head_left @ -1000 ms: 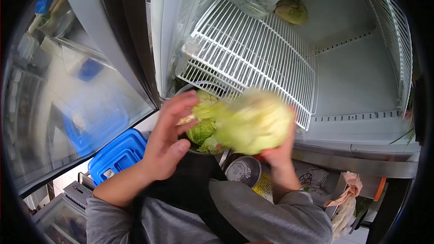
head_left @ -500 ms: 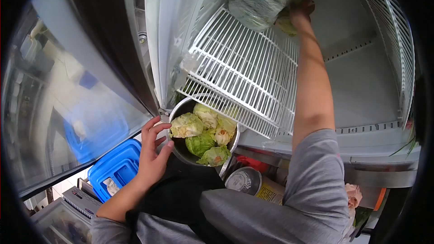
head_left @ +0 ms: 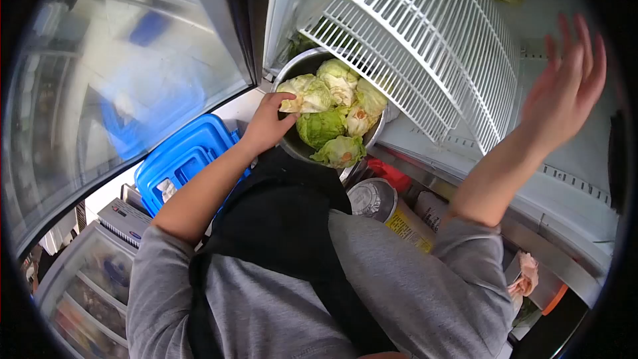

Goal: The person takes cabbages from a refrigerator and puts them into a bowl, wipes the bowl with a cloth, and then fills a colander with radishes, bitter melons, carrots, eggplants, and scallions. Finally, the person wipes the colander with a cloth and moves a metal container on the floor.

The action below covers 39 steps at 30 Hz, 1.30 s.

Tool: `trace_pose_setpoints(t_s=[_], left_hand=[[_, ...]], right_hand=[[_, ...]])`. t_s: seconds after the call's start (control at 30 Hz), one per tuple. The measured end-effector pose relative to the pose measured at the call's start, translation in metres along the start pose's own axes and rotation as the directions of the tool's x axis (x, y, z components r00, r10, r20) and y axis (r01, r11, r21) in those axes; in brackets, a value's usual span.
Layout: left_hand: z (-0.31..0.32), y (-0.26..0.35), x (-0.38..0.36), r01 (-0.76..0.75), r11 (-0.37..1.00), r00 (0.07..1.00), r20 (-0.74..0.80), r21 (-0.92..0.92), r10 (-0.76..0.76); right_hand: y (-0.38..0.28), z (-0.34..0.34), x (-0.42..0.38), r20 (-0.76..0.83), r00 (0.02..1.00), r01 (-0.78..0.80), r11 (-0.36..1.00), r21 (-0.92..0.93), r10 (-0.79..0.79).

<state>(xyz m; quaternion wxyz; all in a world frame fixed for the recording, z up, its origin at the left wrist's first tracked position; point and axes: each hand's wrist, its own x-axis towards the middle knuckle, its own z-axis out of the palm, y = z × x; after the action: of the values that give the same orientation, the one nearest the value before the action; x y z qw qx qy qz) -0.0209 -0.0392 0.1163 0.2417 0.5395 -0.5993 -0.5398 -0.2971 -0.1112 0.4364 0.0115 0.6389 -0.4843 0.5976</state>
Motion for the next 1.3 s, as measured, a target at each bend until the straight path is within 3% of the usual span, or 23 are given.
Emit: trace_pose_setpoints(t_s=[0.03, 0.1, 0.17, 0.2, 0.23, 0.27, 0.3, 0.37, 0.4, 0.43, 0.5, 0.53, 0.6, 0.7, 0.83, 0.9, 0.97, 1.03, 1.1, 1.2, 1.23, 1.3], left_hand=[[0.006, -0.008, 0.003, -0.065, 0.993, 0.997, -0.026, 0.101, 0.068], [0.015, -0.014, 0.011, -0.123, 0.971, 0.990, -0.043, 0.203, 0.135], [0.022, -0.015, 0.022, -0.192, 0.897, 0.969, -0.069, 0.397, 0.238], [0.024, -0.024, 0.031, -0.255, 0.832, 0.957, 0.007, 0.493, 0.290], [0.023, -0.022, 0.037, -0.252, 0.831, 0.958, 0.006, 0.496, 0.287], [0.024, -0.017, 0.044, -0.298, 0.751, 0.949, 0.098, 0.589, 0.299], [0.026, -0.014, 0.050, -0.344, 0.660, 0.936, 0.190, 0.668, 0.296], [0.035, -0.008, 0.058, -0.359, 0.666, 0.933, 0.233, 0.654, 0.275], [0.038, 0.003, 0.060, -0.328, 0.636, 0.943, 0.278, 0.698, 0.181], [0.041, 0.008, 0.063, -0.303, 0.600, 0.944, 0.318, 0.741, 0.083], [0.049, -0.003, 0.068, -0.279, 0.545, 0.957, 0.273, 0.791, 0.094], [0.048, -0.005, 0.071, -0.265, 0.535, 0.958, 0.283, 0.802, 0.050], [0.048, -0.010, 0.072, -0.247, 0.528, 0.958, 0.288, 0.813, 0.005], [0.046, -0.014, 0.072, -0.276, 0.537, 0.959, 0.269, 0.798, 0.092], [0.027, -0.016, 0.075, -0.275, 0.657, 0.947, 0.317, 0.702, 0.057], [0.014, -0.019, 0.071, -0.153, 0.860, 0.976, 0.210, 0.487, 0.055], [-0.002, -0.016, 0.056, -0.126, 0.887, 0.984, 0.169, 0.445, 0.055], [-0.017, -0.025, 0.044, -0.024, 1.000, 0.985, 0.174, 0.003, 0.023], [-0.025, -0.023, 0.019, 0.160, 0.955, 0.976, 0.186, -0.251, -0.115], [-0.025, -0.048, -0.011, 0.256, 0.716, 0.966, 0.189, -0.649, -0.174], [-0.026, -0.036, -0.025, 0.328, 0.621, 0.943, 0.213, -0.712, -0.254], [-0.029, -0.041, -0.042, 0.429, 0.460, 0.897, 0.305, -0.777, -0.321]], right_hand=[[-0.012, 0.010, -0.039, -0.019, 0.998, 0.054, 0.991, 0.123, -0.052], [-0.014, 0.026, -0.146, 0.259, 0.959, 0.082, 0.989, 0.120, -0.111], [-0.005, 0.051, -0.225, 0.719, 0.695, -0.082, 0.995, 0.064, 0.011], [0.016, 0.060, -0.260, 0.769, 0.635, -0.062, 0.997, -0.042, 0.072], [0.044, 0.063, -0.290, 0.768, 0.616, -0.082, 0.984, -0.158, 0.175], [0.071, 0.066, -0.308, 0.756, 0.596, -0.096, 0.958, -0.269, 0.272], [0.094, 0.067, -0.313, 0.744, 0.604, -0.037, 0.942, -0.333, 0.286], [0.124, 0.070, -0.307, 0.724, 0.595, 0.107, 0.858, -0.502, 0.349], [0.134, 0.072, -0.298, 0.711, 0.629, 0.256, 0.780, -0.571, 0.314], [0.150, 0.075, -0.293, 0.712, 0.627, 0.253, 0.783, -0.569, 0.315], [0.179, 0.078, -0.289, 0.587, 0.464, 0.174, 0.581, -0.795, 0.664], [0.187, 0.073, -0.289, 0.589, 0.459, 0.175, 0.582, -0.794, 0.665], [0.203, 0.064, -0.291, 0.481, 0.478, -0.025, 0.559, -0.829, 0.735], [0.224, 0.052, -0.309, 0.496, 0.491, -0.143, 0.628, -0.765, 0.716], [0.216, 0.037, -0.305, 0.463, 0.458, -0.283, 0.618, -0.733, 0.759], [0.204, 0.030, -0.303, 0.422, 0.621, -0.306, 0.700, -0.646, 0.661], [0.181, 0.022, -0.300, 0.440, 0.650, -0.340, 0.755, -0.561, 0.620], [0.156, 0.013, -0.299, 0.450, 0.681, -0.366, 0.801, -0.474, 0.577], [0.129, 0.005, -0.304, 0.491, 0.731, -0.285, 0.866, -0.411, 0.473], [0.097, -0.001, -0.324, 0.589, 0.651, -0.375, 0.878, -0.297, 0.478], [0.085, -0.003, -0.324, 0.640, 0.606, -0.412, 0.875, -0.254, 0.471], [0.054, -0.004, -0.313, 0.628, 0.623, -0.507, 0.852, -0.128, 0.465]])
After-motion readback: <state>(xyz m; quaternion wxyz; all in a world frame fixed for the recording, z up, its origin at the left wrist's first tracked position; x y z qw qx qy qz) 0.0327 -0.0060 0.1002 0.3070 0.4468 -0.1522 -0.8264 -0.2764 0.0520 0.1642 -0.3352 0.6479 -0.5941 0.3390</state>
